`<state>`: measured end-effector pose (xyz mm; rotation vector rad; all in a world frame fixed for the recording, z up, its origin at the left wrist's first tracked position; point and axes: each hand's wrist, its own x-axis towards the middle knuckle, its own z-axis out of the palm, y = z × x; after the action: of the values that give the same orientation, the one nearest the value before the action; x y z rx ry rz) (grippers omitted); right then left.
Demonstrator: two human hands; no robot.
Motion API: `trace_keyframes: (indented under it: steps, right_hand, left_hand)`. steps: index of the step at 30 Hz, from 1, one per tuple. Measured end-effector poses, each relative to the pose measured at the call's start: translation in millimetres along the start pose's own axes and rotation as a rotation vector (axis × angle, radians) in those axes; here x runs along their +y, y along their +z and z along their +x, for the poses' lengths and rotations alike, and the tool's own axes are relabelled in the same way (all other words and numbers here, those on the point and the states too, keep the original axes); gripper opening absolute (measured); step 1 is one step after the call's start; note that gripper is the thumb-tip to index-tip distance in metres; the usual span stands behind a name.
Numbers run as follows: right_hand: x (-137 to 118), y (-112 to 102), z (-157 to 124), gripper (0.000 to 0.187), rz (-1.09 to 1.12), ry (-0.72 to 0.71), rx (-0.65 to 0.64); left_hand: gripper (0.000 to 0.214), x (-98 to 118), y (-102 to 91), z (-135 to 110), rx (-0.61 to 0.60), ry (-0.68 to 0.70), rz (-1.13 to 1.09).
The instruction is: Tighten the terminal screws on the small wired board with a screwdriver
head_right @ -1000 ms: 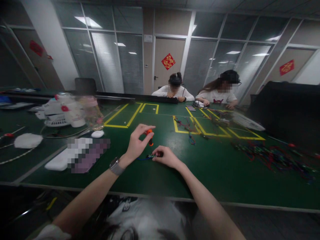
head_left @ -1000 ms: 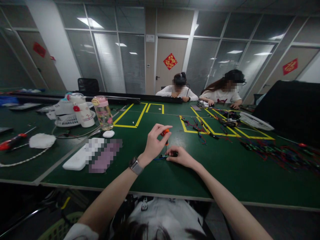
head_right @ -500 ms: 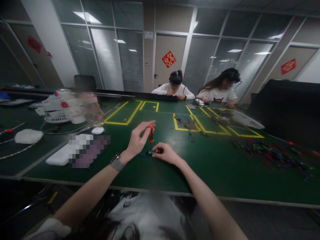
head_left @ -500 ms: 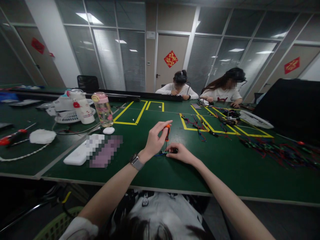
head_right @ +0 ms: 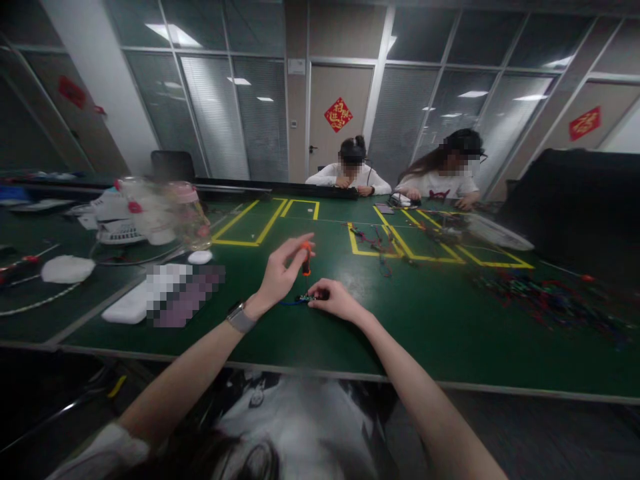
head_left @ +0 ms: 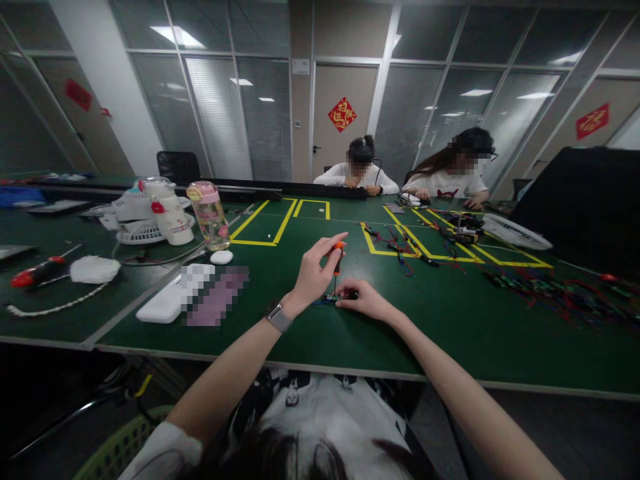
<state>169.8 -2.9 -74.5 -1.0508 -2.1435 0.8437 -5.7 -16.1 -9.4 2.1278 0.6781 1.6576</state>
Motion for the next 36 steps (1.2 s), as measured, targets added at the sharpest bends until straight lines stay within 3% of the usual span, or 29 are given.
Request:
trace_keyframes:
  steps: [4, 10, 18, 26, 32, 36]
  right_hand:
    - [1.0, 0.2, 0.8, 0.017, -0.016, 0.000, -0.001]
    - [1.0, 0.5, 1.4, 0.018, -0.003, 0.005, -0.002]
    - [1.1, 0.1, 1.0, 0.017, -0.007, 0.000, 0.002]
    - [4.0, 0.8, 1.7, 0.018, -0.004, -0.001, -0.005]
    - [5.3, 0.8, 1.9, 0.018, -0.006, 0.003, -0.007]
    - [3.3, 0.4, 1.3, 0.019, 0.004, 0.007, -0.010]
  left_hand:
    - [0.026, 3.6, -0.7, 0.4, 0.043, 0.015, 0.087]
    - [0.034, 3.8, 0.2, -1.3, -0.020, -0.007, -0.014]
    - [0.021, 4.4, -3.4, 3.6, 0.092, 0.046, 0.155]
    - [0.030, 1.1, -3.7, 3.0, 0.011, -0.004, 0.000]
    - [0.022, 2.2, -1.9, 2.6, 0.093, 0.031, 0.140]
    - [0.032, 0.6, -1.9, 0.5, -0.005, -0.003, 0.062]
